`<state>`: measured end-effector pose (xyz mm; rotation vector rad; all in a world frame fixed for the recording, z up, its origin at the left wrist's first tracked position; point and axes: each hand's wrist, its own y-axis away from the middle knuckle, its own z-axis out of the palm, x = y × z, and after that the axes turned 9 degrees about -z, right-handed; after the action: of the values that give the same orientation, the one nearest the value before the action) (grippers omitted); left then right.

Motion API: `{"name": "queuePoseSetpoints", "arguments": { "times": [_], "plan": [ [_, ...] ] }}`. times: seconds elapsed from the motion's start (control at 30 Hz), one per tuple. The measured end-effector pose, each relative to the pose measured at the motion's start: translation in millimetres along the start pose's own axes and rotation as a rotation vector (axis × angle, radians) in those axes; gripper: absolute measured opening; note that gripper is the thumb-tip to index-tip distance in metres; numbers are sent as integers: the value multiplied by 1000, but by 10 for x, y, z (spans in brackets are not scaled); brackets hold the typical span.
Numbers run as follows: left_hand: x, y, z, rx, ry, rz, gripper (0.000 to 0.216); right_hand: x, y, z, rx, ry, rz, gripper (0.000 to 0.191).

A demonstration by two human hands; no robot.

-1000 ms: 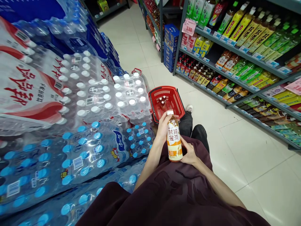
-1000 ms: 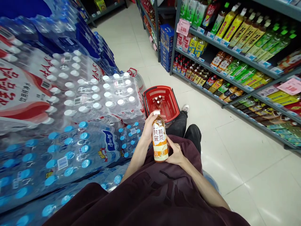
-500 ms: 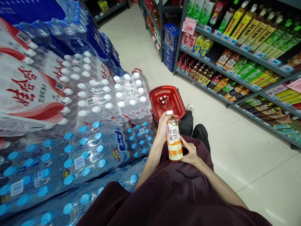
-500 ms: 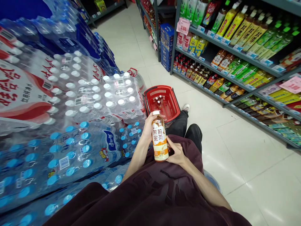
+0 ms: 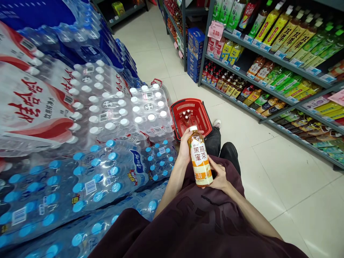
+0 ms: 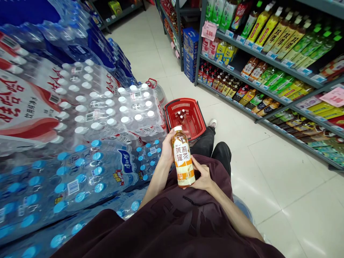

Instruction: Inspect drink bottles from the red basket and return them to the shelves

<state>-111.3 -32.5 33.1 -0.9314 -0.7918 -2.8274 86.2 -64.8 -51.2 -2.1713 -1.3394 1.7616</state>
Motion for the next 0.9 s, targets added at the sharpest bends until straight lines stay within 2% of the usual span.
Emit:
{"name": "queuePoseSetpoints", "arguments": {
  "times": [0.1,0.2,0.33,0.43,0.57,0.63,0.77,0.9],
  "plan": [
    [8,15,19,-48,77,-6,41,-75,-19,-16,18,-145,116,119],
    [-11,6,44,-68,150,-3,40,-180,-23,-27,20,-399,235,116],
    [-54,-26,48,-40,103,34,48,-336,-40,-13,-118,-712,425,115],
    [-94,-39,34,7,-20,103,52,-402,-105,39,-120,-697,566,117],
    [-169,-42,37,25,-96,126,48,-377,-214,120,45,-480,810,82],
    [-204,-51,38,30,-120,120,47,-343,-235,138,100,-440,887,72],
    [-240,-87,8,99,-174,108,46,-310,-228,127,133,-551,974,68],
    [-222,-109,-30,168,-261,130,44,-342,-236,97,140,-705,994,65]
  ]
}}
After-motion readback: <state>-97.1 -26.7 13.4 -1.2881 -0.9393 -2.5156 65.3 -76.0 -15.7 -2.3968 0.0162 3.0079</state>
